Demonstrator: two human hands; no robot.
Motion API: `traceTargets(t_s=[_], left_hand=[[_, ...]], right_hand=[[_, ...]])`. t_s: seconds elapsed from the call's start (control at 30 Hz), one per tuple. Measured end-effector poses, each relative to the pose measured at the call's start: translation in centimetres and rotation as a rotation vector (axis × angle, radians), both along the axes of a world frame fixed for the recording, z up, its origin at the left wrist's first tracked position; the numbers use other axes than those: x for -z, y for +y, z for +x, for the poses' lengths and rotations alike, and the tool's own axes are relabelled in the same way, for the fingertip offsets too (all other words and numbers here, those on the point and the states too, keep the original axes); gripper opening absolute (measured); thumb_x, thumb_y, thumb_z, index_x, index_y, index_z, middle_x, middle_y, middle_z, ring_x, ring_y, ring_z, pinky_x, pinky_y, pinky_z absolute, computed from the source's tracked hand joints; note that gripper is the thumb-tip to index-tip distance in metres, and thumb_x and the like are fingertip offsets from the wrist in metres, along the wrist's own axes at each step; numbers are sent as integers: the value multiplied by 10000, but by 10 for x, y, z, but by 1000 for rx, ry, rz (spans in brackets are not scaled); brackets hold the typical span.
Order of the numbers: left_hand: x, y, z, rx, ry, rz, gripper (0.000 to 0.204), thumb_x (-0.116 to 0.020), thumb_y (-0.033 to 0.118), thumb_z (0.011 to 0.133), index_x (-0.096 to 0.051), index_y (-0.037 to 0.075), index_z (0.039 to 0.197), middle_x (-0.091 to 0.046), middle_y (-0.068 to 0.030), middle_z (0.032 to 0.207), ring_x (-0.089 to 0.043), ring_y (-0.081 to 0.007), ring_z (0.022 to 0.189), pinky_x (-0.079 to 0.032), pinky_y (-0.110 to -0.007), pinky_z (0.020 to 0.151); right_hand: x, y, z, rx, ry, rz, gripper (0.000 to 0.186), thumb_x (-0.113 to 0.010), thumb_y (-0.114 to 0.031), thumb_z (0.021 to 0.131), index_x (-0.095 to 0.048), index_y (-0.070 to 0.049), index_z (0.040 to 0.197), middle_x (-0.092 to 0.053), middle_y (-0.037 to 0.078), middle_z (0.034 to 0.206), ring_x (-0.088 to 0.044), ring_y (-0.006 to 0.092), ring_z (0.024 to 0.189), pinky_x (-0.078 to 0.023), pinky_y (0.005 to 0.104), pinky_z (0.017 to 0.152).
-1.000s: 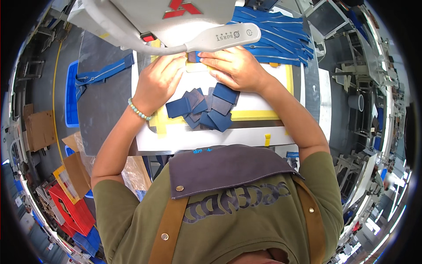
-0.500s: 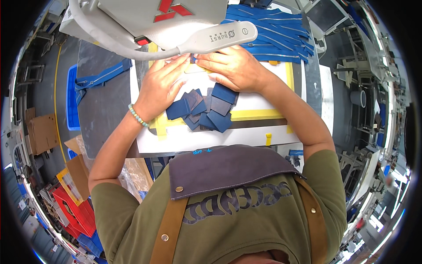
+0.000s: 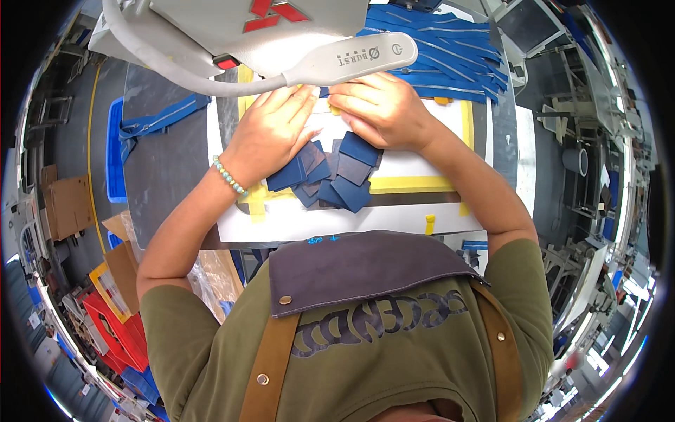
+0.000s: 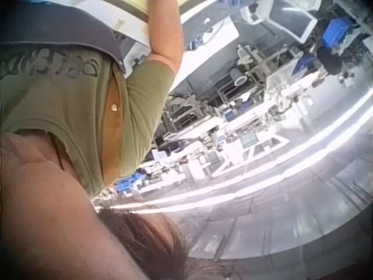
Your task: Using an industrial sewing machine to attach small leather patches onto fabric straps.
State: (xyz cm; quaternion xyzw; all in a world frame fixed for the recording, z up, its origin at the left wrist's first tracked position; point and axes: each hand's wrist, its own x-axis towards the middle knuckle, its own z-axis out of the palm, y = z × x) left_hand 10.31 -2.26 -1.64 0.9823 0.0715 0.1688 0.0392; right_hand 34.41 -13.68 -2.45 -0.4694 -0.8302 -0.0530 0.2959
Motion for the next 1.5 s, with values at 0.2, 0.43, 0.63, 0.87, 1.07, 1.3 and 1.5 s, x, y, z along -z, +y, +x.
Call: traceTargets(t_s=[0.2, 0.43, 0.63, 0.87, 1.07, 1.3, 1.5], left_hand=[[5, 4, 5, 24, -49, 108, 486, -756, 281, 924, -702, -64, 1262, -716, -164, 1305, -657, -274, 1203, -507, -401, 1046], [12, 16, -1, 36, -145, 33, 370, -784, 210, 895, -757, 20, 1211, -760, -110, 1222, -697, -257, 1093, -546, -384, 952], [11, 14, -4, 14, -167, -68, 383, -790, 179, 885, -750, 13, 1228, -769, -120, 1168, -715, -277, 990, -571, -377, 862], [13, 19, -3, 46, -187, -155, 419, -796, 183, 889, -731, -4, 1258, -779, -130, 1126, -740, -288, 957, -584, -388, 841], [10, 23, -2, 71, -170, -164, 383, -802, 206, 899, -745, 11, 1222, -782, -120, 1115, -744, -295, 932, -598, -391, 821], [10, 26, -5, 60, -115, -132, 364, -796, 216, 888, -765, 10, 1186, -769, -106, 1160, -700, -269, 1123, -576, -391, 960], [8, 23, 0, 78, -107, 38, 321, -797, 219, 876, -747, 35, 1134, -746, -80, 1159, -709, -242, 1072, -578, -371, 914]], right_hand=[[-4, -1, 0, 79, 4, -14, 315, -765, -142, 777, -782, -78, 1085, -746, 79, 1190, -691, 277, 1094, -571, 401, 953], [0, 3, 3, 62, 82, -132, 331, -735, -148, 828, -791, -119, 1154, -729, 104, 1235, -674, 317, 1115, -551, 433, 976], [3, 5, 8, 37, 212, -289, 397, -720, -171, 862, -779, -186, 1254, -703, 111, 1291, -640, 349, 1172, -506, 472, 1040], [4, 4, 6, 51, 142, -283, 422, -714, -189, 860, -768, -200, 1279, -698, 93, 1306, -645, 348, 1174, -509, 472, 1034], [4, 4, 6, 44, 90, -239, 437, -724, -187, 832, -770, -194, 1266, -704, 76, 1304, -659, 329, 1157, -524, 464, 1002], [4, 6, 4, 27, 52, -180, 379, -739, -205, 838, -784, -169, 1212, -724, 67, 1262, -668, 307, 1144, -528, 457, 984], [6, 6, 6, 25, 100, -221, 334, -738, -221, 860, -783, -132, 1178, -728, 74, 1234, -662, 309, 1145, -517, 459, 997]])
